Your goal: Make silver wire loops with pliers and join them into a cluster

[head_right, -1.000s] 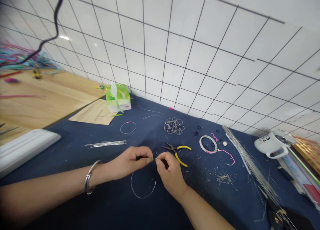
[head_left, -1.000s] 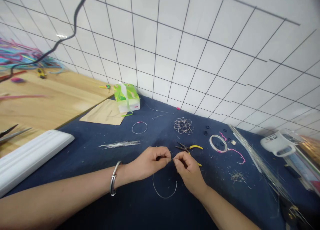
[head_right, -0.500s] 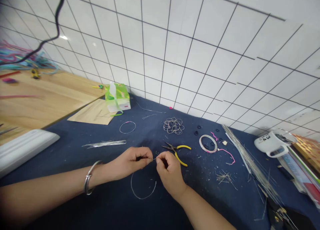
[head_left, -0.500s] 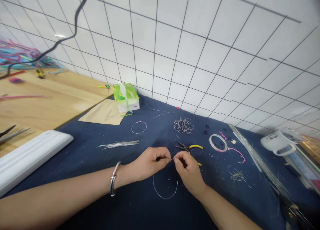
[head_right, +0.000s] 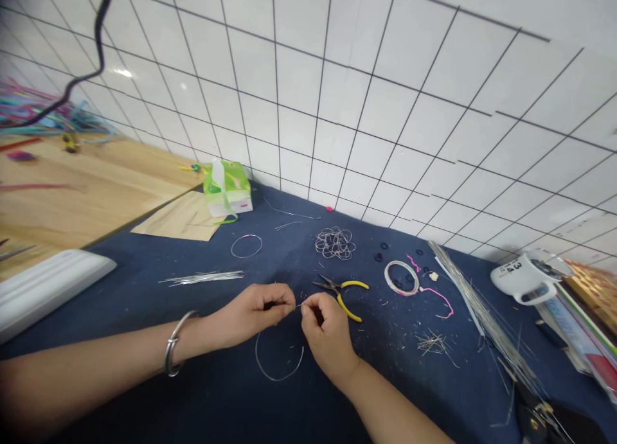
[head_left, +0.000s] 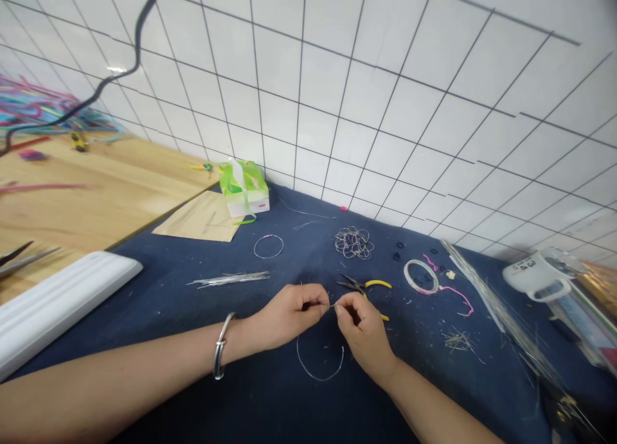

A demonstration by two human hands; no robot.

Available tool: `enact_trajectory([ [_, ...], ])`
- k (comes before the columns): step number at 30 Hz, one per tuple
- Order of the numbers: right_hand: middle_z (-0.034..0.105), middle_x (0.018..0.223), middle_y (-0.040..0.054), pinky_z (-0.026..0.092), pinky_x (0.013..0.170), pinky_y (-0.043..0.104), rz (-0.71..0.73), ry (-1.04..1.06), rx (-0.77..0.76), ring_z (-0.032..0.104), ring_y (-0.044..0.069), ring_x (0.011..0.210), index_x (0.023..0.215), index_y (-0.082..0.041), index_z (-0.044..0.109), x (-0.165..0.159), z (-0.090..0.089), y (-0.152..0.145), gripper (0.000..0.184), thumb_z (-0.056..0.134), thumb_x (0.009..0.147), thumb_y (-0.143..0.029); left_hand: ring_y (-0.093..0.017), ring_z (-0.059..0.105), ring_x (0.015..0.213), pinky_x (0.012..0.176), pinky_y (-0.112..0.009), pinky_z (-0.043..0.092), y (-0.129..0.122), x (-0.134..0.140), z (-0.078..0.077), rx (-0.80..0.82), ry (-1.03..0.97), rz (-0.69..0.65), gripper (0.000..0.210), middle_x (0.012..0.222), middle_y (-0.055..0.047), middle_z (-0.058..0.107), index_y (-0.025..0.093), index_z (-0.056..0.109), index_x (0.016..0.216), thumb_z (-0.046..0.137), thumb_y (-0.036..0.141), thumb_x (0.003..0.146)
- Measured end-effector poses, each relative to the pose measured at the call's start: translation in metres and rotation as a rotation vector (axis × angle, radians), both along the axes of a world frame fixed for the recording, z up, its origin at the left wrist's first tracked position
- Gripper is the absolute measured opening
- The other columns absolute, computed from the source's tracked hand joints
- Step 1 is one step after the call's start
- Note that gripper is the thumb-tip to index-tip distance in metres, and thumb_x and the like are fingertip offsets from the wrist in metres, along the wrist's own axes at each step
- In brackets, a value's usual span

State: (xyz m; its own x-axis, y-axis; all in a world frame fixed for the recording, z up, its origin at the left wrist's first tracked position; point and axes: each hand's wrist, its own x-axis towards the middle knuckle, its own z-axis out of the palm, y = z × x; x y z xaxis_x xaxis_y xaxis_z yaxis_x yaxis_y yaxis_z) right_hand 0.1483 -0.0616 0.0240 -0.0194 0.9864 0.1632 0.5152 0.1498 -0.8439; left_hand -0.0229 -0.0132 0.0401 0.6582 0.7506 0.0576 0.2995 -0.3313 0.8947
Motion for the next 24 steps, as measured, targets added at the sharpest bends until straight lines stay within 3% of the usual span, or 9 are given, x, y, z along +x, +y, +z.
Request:
enact_trajectory([
  [12,0.052,0.068,-0.0005,0.037,0.061,0.025,-0.015,-0.028,0.054,0.048,0.013,0.063,0.073,-0.02,0.054,0.0,-0.002,0.0,0.01,0.047,0.08,-0.02,-0.009,0.041,0.058,0.053,-0.019,0.032,0.0,0.0,-0.001,0.02,0.011,0.008,0.014,0.063,0.003,0.047,0.016,0.051,0.068,0.04,0.009,0.072],
  [24,0.051,0.071,0.0013,0.036,0.065,0.028,0.034,-0.245,0.189,0.048,0.015,0.068,0.075,-0.021,0.05,0.001,-0.01,0.001,0.011,0.044,0.079,-0.012,-0.008,0.038,0.055,0.051,-0.019,0.029,0.001,0.0,-0.008,0.131,0.068,0.039,0.013,0.06,0.005,0.044,0.016,0.049,0.065,0.042,0.009,0.072],
])
